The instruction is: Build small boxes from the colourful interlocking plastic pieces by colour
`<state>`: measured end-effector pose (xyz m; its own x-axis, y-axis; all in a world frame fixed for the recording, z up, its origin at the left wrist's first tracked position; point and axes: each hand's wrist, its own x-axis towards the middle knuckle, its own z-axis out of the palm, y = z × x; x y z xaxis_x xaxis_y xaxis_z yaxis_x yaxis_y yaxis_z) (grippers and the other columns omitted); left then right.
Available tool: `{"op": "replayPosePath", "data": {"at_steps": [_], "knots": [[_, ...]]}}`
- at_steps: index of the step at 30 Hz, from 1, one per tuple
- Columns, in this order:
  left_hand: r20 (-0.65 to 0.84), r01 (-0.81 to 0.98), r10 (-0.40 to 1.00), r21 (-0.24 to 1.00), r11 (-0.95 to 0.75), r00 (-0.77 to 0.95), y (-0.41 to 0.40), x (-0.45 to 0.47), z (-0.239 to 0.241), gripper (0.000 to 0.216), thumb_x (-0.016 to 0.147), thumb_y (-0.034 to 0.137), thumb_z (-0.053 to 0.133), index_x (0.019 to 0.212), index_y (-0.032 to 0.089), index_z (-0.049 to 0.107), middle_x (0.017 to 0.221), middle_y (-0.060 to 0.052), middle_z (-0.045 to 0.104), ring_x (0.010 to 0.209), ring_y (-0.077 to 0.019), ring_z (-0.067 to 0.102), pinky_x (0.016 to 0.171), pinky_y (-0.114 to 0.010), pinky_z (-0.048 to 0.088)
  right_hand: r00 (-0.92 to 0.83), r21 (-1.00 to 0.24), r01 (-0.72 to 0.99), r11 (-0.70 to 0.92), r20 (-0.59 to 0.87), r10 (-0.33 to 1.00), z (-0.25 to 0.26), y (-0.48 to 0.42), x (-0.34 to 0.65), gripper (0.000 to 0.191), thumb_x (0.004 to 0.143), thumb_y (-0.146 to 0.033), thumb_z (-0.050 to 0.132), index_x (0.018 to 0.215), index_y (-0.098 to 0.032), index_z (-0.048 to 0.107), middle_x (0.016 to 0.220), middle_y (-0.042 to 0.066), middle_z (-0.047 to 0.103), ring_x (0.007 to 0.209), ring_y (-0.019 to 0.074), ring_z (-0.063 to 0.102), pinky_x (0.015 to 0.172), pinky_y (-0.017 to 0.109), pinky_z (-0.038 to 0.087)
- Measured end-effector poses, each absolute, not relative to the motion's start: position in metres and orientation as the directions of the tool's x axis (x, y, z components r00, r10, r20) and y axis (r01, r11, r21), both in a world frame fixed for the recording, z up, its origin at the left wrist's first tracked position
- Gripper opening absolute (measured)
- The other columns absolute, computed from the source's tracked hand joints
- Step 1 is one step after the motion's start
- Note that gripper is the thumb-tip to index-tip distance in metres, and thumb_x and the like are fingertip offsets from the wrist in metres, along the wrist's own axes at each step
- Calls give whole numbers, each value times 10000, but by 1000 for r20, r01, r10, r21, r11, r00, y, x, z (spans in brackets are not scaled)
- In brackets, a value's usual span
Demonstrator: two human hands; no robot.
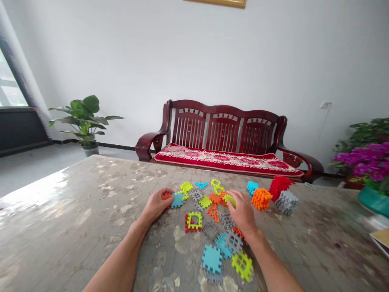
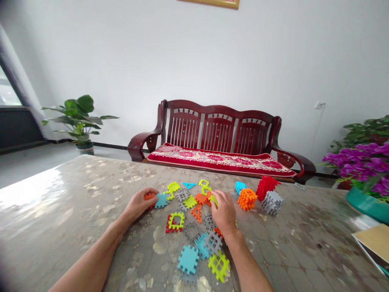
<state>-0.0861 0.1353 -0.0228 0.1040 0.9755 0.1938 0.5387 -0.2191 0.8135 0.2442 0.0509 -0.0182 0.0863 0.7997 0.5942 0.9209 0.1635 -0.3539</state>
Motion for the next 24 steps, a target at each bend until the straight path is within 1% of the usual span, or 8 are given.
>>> {"op": "replayPosePath", "data": {"at_steps": [4, 6, 8, 12, 15, 19, 22, 24], "knots": [[110, 297, 989, 945, -134, 97, 136, -86, -26, 472, 654, 498, 676, 980, 156, 686, 804, -31, 748, 716, -190, 692, 692, -291, 550, -99, -284, 916, 284, 526, 845, -14, 46, 222, 407, 817, -239, 588, 1222, -246, 627, 1290, 66, 618, 1209, 256, 510, 1069, 477, 378], [70, 164, 992, 983, -87, 106, 136, -86, -27, 552, 621, 535, 709, 1011, 146, 681, 908, -71, 764, 776, -205, 712, 741, -309, 568, -135, -269, 918, 292, 480, 867, -14, 44, 215, 494, 802, -285, 632, 1293, -259, 581, 1379, 68, 558, 1291, 276, 447, 1098, 506, 335], [42, 85, 994, 995, -51, 105, 136, -87, -27, 584, 604, 548, 728, 1020, 142, 676, 955, -93, 764, 805, -217, 722, 762, -320, 575, -161, -279, 914, 295, 418, 894, -14, 42, 211, 475, 803, -290, 634, 1276, -273, 596, 1380, 60, 563, 1296, 279, 452, 1094, 516, 330], [46, 70, 998, 996, -49, 46, 137, -89, -28, 610, 660, 583, 668, 1082, 142, 651, 996, -96, 761, 823, -221, 724, 760, -325, 576, -241, -371, 850, 373, 355, 903, -11, 37, 210, 273, 782, -161, 563, 970, -270, 727, 1172, 24, 691, 1093, 229, 604, 993, 443, 426], [73, 131, 996, 988, -79, 46, 139, -90, -30, 625, 714, 611, 579, 1123, 141, 639, 983, -88, 764, 847, -219, 714, 776, -329, 568, -262, -462, 774, 432, 387, 884, -10, 36, 210, 287, 733, -88, 496, 790, -256, 722, 936, -2, 739, 915, 186, 654, 930, 384, 460], [147, 240, 987, 958, -157, 59, 142, -88, -31, 559, 705, 558, 581, 1072, 146, 674, 1015, -87, 757, 943, -227, 691, 858, -330, 539, -99, -564, 751, 343, 417, 903, -14, 43, 223, 292, 724, -119, 446, 767, -245, 705, 824, 10, 735, 837, 193, 663, 839, 354, 508], [222, 322, 974, 920, -226, 49, 142, -88, -33, 464, 719, 453, 569, 1049, 150, 689, 1012, -71, 747, 911, -210, 680, 836, -311, 530, 112, -571, 792, 217, 485, 867, -18, 52, 246, 320, 772, -169, 407, 855, -246, 706, 926, 33, 736, 932, 209, 658, 885, 369, 506], [235, 411, 971, 881, -233, 47, 141, -88, -33, 455, 738, 402, 538, 1088, 153, 687, 864, -32, 737, 762, -183, 660, 731, -290, 524, 203, -526, 841, 129, 528, 825, -22, 57, 262, 343, 814, -215, 401, 981, -230, 701, 1054, 59, 717, 1043, 224, 628, 964, 394, 470]]}}
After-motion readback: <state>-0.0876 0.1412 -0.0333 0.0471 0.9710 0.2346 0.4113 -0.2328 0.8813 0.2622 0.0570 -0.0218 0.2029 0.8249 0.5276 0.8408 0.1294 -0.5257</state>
